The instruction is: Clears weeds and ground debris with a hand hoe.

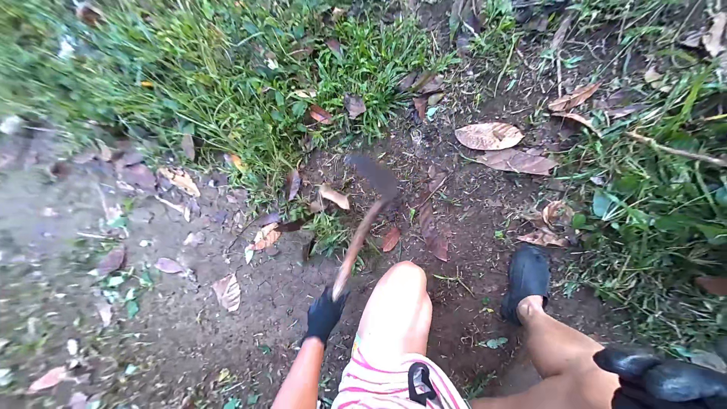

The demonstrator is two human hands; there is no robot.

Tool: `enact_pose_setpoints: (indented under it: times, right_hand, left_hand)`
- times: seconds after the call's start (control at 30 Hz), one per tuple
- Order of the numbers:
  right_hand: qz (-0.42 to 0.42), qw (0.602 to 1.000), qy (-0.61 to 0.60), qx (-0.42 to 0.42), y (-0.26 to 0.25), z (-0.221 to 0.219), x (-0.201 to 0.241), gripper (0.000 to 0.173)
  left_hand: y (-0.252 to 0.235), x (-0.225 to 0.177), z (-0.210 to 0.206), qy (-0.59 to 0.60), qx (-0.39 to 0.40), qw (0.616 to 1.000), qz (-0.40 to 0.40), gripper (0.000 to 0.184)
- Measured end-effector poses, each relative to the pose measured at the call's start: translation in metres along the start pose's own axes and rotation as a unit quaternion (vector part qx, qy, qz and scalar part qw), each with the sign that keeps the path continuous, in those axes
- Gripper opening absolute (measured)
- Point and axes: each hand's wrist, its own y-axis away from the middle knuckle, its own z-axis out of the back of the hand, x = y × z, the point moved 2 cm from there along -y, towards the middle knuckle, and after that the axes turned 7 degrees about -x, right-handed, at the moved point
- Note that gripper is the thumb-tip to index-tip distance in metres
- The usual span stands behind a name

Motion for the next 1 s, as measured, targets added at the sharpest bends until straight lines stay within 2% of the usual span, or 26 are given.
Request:
enact_pose_setpoints:
  times: [0.07, 0.13, 0.2, 0.27, 0.37, 0.43, 0.5, 0.57, 0.6, 0.67, 0.77, 0.8, 0.87, 0.93, 1.0]
  right_hand:
    - [-0.002, 1.0, 0.014, 0.003, -0.004, -0.017, -0.001, 0.034]
    - [0.002, 1.0, 0.03, 0.004, -0.007, -0.028, -0.002, 0.032]
    - [0.01, 0.999, 0.043, 0.002, -0.007, -0.027, -0.004, 0.032]
    - [0.006, 0.998, 0.055, -0.005, -0.005, -0.022, -0.002, 0.032]
    - [0.0, 0.998, 0.053, -0.016, -0.001, -0.013, 0.004, 0.032]
    - [0.005, 0.999, 0.048, -0.025, -0.002, -0.017, 0.003, 0.033]
    - [-0.002, 0.999, 0.038, -0.021, 0.002, -0.017, 0.001, 0.032]
    - [-0.001, 1.0, 0.023, -0.01, 0.0, -0.022, -0.005, 0.031]
    - [0.002, 1.0, 0.028, -0.004, 0.0, -0.025, -0.005, 0.031]
    - [0.01, 0.999, 0.045, -0.005, -0.001, -0.029, -0.004, 0.031]
    - [0.017, 0.998, 0.057, 0.001, 0.001, -0.024, -0.001, 0.032]
    - [0.019, 0.998, 0.052, -0.001, 0.0, -0.021, -0.001, 0.032]
    - [0.019, 0.999, 0.033, -0.008, 0.002, -0.017, -0.002, 0.032]
    - [0.011, 1.0, 0.021, -0.003, 0.002, -0.018, -0.005, 0.033]
    - [0.003, 1.0, 0.024, 0.013, 0.0, -0.024, -0.008, 0.033]
  left_hand:
    - [-0.037, -0.054, 0.029, -0.062, -0.026, 0.991, -0.111, 0.066]
    - [-0.073, -0.054, 0.029, -0.081, -0.058, 0.985, -0.139, 0.065]
    - [-0.078, 0.001, 0.0, -0.042, -0.044, 0.997, -0.051, 0.068]
    - [-0.042, 0.065, -0.037, 0.04, -0.029, 0.996, 0.067, 0.066]
    - [0.024, 0.089, -0.075, 0.107, 0.012, 0.987, 0.122, 0.061]
    - [0.026, 0.061, -0.07, 0.075, 0.028, 0.993, 0.081, 0.06]
    - [0.008, 0.012, -0.042, -0.012, 0.046, 0.999, -0.01, 0.064]
    - [-0.033, -0.029, -0.009, -0.081, 0.031, 0.992, -0.094, 0.069]
    - [-0.051, -0.03, -0.002, -0.091, 0.015, 0.99, -0.106, 0.069]
    - [-0.063, 0.017, -0.02, -0.041, -0.015, 0.998, -0.041, 0.068]
    - [-0.002, 0.129, -0.07, 0.106, -0.047, 0.98, 0.161, 0.064]
    - [0.021, 0.153, -0.078, 0.121, -0.052, 0.97, 0.206, 0.064]
    - [0.047, 0.174, -0.082, 0.112, -0.051, 0.962, 0.244, 0.067]
    - [0.05, 0.15, -0.072, 0.082, -0.042, 0.973, 0.209, 0.066]
    - [0.026, 0.088, -0.049, 0.032, -0.022, 0.995, 0.096, 0.065]
